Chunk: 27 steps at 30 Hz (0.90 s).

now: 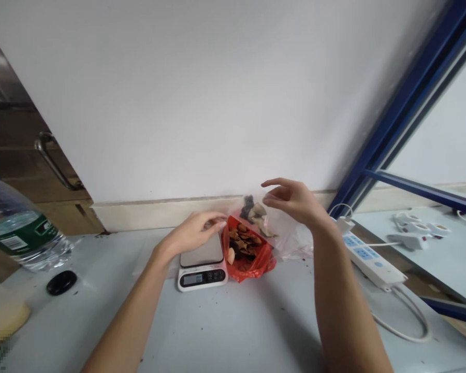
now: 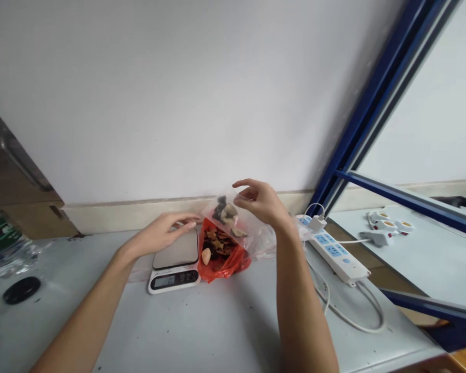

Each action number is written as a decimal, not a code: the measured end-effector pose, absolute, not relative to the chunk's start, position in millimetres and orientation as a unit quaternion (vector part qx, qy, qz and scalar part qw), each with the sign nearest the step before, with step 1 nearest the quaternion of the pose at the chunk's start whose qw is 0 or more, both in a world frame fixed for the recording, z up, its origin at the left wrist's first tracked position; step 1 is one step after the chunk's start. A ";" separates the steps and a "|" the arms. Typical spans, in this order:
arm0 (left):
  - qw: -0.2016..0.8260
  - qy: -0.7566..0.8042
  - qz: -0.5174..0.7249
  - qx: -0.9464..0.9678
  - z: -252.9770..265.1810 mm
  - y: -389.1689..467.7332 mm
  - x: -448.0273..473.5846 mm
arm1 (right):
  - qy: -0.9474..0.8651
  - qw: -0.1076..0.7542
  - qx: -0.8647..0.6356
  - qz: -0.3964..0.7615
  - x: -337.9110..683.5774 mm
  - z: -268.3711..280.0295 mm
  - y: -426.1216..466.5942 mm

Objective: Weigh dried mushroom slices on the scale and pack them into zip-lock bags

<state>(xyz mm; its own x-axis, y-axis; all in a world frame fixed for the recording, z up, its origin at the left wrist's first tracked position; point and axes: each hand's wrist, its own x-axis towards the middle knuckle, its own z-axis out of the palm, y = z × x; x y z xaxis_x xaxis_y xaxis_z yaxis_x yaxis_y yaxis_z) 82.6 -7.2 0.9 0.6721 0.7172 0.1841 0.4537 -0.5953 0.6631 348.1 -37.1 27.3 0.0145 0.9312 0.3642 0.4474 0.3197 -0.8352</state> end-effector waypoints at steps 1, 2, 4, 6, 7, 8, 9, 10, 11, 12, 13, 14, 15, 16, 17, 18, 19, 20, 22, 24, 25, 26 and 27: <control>0.300 0.344 0.242 0.856 0.9 -6.8 82.4 | -0.665 0.475 -0.510 0.269 342.9 26.5 -35.9; 0.302 0.349 0.261 0.848 0.9 -6.2 82.3 | -0.672 0.469 -0.498 0.283 337.6 26.0 -35.0; 0.295 0.364 0.300 0.831 0.6 -4.6 81.8 | -0.685 0.452 -0.483 0.305 327.7 25.2 -33.8; 0.277 0.384 0.333 0.816 0.5 -3.2 81.1 | -0.700 0.432 -0.473 0.317 319.5 24.5 -33.2; 0.269 0.392 0.345 0.809 0.7 -2.7 80.6 | -0.707 0.422 -0.467 0.321 316.3 24.2 -33.1; 0.267 0.398 0.352 0.804 1.1 -2.5 80.1 | -0.715 0.413 -0.462 0.324 313.7 23.8 -33.0; 0.274 0.397 0.352 0.802 1.6 -2.4 79.5 | -0.722 0.406 -0.455 0.328 311.6 23.4 -32.9; 0.289 0.392 0.347 0.801 2.2 -2.4 79.1 | -0.727 0.401 -0.449 0.331 310.0 23.0 -32.8; 0.308 0.384 0.340 0.801 2.8 -2.5 78.8 | -0.731 0.398 -0.442 0.334 308.8 22.6 -32.8; 0.327 0.374 0.333 0.801 3.3 -2.6 78.8 | -0.734 0.397 -0.434 0.338 307.8 22.2 -32.7; 0.343 0.367 0.329 0.800 3.5 -2.7 79.1 | -0.736 0.398 -0.427 0.342 307.0 21.9 -32.8; 0.354 0.362 0.329 0.797 3.4 -2.6 79.7 | -0.738 0.400 -0.419 0.345 306.3 21.6 -33.0; 0.361 0.358 0.331 0.795 3.1 -2.4 80.4 | -0.740 0.401 -0.411 0.349 305.6 21.3 -33.3; 0.365 0.353 0.332 0.795 2.6 -2.3 81.2 | -0.743 0.402 -0.402 0.353 304.8 21.2 -33.7; 0.367 0.346 0.333 0.797 2.1 -2.0 81.8 | -0.746 0.402 -0.395 0.356 304.1 21.0 -34.2; 0.369 0.338 0.331 0.800 1.7 -1.8 82.1 | -0.748 0.401 -0.390 0.358 303.5 21.0 -34.7; 0.372 0.332 0.329 0.802 1.5 -1.6 81.8 | -0.750 0.400 -0.387 0.359 303.0 20.9 -35.3; 0.375 0.330 0.327 0.802 1.6 -1.2 81.0 | -0.751 0.396 -0.388 0.357 302.8 20.9 -35.9; 0.382 0.334 0.331 0.796 2.6 -0.2 77.8 | -0.753 0.383 -0.409 0.346 303.5 21.0 -36.6; 0.386 0.344 0.342 0.785 4.2 1.5 73.4 | -0.753 0.350 -0.454 0.322 305.9 21.0 -36.3; 0.385 0.350 0.349 0.779 5.0 2.4 71.1 | -0.755 0.324 -0.481 0.306 307.8 20.8 -35.7; 0.384 0.356 0.354 0.775 5.7 3.4 68.8 | -0.758 0.292 -0.507 0.288 309.9 20.4 -34.7; 0.381 0.363 0.359 0.771 6.2 4.4 66.8 | -0.761 0.261 -0.528 0.271 312.3 19.8 -33.5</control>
<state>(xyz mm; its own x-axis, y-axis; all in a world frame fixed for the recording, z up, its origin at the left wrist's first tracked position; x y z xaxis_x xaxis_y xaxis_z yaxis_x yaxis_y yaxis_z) 66.8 4.4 6.2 0.4789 0.8331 0.2767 0.2866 -0.4463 0.8478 312.3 -33.5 19.8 -0.3052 0.9459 0.1102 0.6626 0.2940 -0.6888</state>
